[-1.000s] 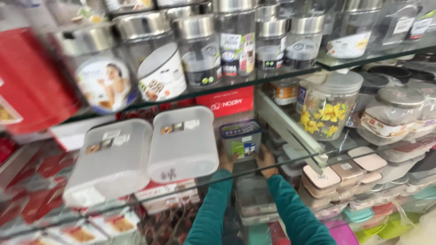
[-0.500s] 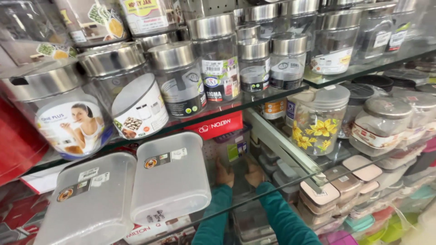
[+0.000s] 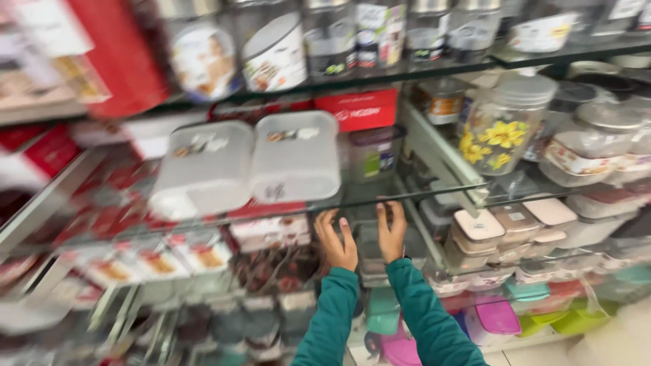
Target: Organizing various kitchen storage containers and boxed kitchenware on retail shelves in a store.
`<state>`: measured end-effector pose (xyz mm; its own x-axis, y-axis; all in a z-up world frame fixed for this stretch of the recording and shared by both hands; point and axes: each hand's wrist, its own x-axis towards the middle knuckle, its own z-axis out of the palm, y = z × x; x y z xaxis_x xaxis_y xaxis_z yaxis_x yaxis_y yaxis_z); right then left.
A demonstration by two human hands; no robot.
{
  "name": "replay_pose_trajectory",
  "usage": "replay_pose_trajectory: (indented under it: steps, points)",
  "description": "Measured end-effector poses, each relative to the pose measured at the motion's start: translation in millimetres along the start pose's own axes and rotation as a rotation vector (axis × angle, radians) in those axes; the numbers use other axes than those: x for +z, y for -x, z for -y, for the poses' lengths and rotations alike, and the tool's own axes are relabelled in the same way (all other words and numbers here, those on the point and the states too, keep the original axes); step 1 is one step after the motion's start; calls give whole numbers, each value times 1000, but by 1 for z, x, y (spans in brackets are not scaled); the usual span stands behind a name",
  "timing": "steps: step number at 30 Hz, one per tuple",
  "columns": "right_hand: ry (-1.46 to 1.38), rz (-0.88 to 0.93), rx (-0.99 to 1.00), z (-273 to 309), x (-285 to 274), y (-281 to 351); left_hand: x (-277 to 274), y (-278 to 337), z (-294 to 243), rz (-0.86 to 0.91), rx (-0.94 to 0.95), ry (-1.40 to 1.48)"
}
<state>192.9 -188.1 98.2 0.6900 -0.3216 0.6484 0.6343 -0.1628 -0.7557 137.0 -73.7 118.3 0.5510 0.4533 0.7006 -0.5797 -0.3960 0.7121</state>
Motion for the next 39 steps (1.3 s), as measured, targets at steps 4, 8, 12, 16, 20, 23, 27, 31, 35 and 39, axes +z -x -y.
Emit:
replay_pose_trajectory:
  steps: [4,8,12,16,20,23,27,31,35,39]
  points:
    - [-14,81,-145,86,12,42,-77,-4,-33,-184,261,-142]
    - [-33,152,-625,171,22,41,-137,-45,-106,-133,458,-389]
    - [322,-23,-475,264,35,-1,-146,-98,-173,-115,389,-790]
    - [627,-62,-426,201,54,-39,-142,-105,-156,3,347,-937]
    - [631,232,91,213,43,-36,-142,-95,-173,32,367,-907]
    - [585,109,175,205,24,-15,-148,-65,-199,91,290,-762]
    - [-48,-96,125,155,3,13,-144,-26,-216,267,132,-494]
    - [-358,-118,238,178,-8,44,-132,-12,-175,178,224,-364]
    - [-629,-47,433,186,-35,72,-132,-5,-133,125,172,-59]
    - [-530,57,152,148,-58,106,-136,22,-121,271,7,-50]
